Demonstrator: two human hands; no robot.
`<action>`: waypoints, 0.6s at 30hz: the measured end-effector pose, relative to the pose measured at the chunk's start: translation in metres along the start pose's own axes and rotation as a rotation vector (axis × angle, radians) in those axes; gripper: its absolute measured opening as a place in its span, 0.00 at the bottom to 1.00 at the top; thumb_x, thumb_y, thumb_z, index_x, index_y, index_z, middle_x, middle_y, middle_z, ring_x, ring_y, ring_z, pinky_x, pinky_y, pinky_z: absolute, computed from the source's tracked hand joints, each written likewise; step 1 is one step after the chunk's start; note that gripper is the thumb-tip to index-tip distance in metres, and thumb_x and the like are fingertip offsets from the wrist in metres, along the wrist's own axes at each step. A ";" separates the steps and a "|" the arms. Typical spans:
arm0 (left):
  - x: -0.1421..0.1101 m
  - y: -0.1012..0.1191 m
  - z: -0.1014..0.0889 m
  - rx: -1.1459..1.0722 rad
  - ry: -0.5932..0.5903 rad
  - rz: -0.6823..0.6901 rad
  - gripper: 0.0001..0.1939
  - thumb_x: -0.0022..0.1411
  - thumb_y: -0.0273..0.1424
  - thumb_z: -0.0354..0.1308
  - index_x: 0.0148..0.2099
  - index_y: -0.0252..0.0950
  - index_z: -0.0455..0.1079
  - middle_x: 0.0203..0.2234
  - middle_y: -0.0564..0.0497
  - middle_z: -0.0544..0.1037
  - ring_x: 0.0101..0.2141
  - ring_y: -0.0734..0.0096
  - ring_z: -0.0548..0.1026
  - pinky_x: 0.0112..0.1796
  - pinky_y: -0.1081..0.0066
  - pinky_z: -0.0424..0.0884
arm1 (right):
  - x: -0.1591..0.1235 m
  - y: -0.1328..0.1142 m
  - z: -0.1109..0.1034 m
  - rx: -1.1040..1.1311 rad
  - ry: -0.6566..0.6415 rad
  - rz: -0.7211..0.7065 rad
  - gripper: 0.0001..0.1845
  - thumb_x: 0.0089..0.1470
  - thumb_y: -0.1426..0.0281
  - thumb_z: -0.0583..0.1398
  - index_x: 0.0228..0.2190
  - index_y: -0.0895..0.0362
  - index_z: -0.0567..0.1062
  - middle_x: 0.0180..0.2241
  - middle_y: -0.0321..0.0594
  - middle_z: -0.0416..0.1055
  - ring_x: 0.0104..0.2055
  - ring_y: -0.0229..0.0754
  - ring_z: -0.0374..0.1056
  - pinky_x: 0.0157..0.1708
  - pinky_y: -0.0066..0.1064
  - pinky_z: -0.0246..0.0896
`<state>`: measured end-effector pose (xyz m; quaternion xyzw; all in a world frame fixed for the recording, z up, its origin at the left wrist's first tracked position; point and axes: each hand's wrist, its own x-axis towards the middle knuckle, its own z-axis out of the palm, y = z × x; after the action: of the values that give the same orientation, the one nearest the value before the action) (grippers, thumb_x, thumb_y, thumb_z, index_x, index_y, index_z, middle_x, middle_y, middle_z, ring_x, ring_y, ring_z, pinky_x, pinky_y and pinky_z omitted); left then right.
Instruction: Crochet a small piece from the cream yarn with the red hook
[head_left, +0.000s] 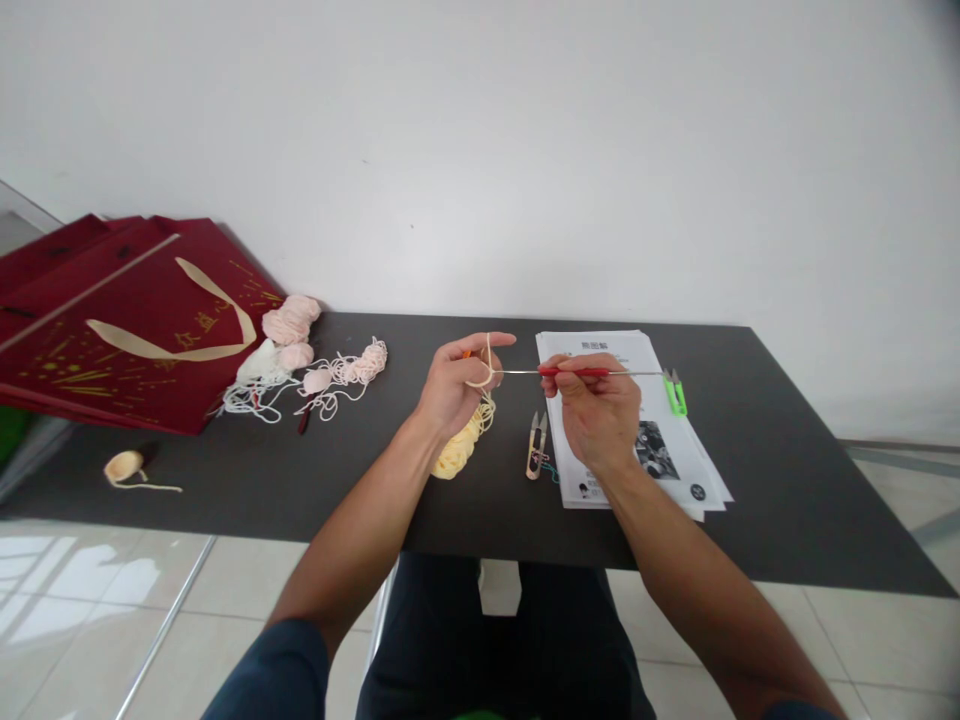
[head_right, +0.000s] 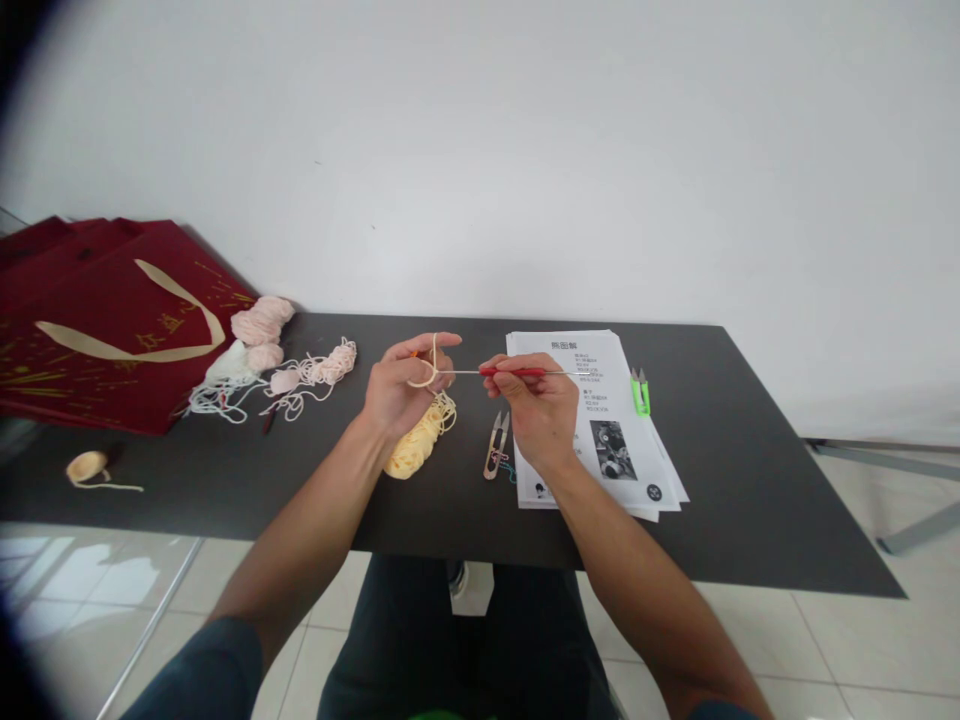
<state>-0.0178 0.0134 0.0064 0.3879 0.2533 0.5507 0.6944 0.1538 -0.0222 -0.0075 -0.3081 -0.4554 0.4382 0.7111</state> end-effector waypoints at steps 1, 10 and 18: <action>0.000 0.000 0.000 -0.016 -0.007 -0.009 0.23 0.41 0.22 0.59 0.42 0.31 0.83 0.16 0.56 0.67 0.20 0.78 0.59 0.26 0.70 0.53 | 0.001 -0.001 0.000 0.023 -0.007 0.014 0.06 0.53 0.68 0.73 0.33 0.50 0.81 0.34 0.36 0.84 0.29 0.37 0.75 0.29 0.32 0.71; 0.003 -0.008 -0.004 -0.008 -0.034 0.018 0.13 0.45 0.23 0.70 0.37 0.36 0.83 0.22 0.52 0.75 0.24 0.77 0.68 0.30 0.72 0.60 | 0.008 0.006 -0.003 0.206 0.015 0.320 0.12 0.49 0.62 0.76 0.31 0.51 0.80 0.33 0.34 0.83 0.30 0.34 0.74 0.29 0.25 0.75; 0.005 -0.020 -0.001 0.225 0.147 0.116 0.24 0.47 0.26 0.76 0.49 0.38 0.83 0.25 0.56 0.76 0.26 0.81 0.69 0.31 0.75 0.63 | 0.001 0.010 0.009 0.210 0.123 0.317 0.10 0.51 0.63 0.74 0.34 0.52 0.82 0.37 0.34 0.84 0.35 0.32 0.78 0.39 0.22 0.78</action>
<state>-0.0054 0.0165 -0.0103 0.4358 0.3405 0.5849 0.5932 0.1425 -0.0164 -0.0122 -0.3264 -0.3087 0.5701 0.6879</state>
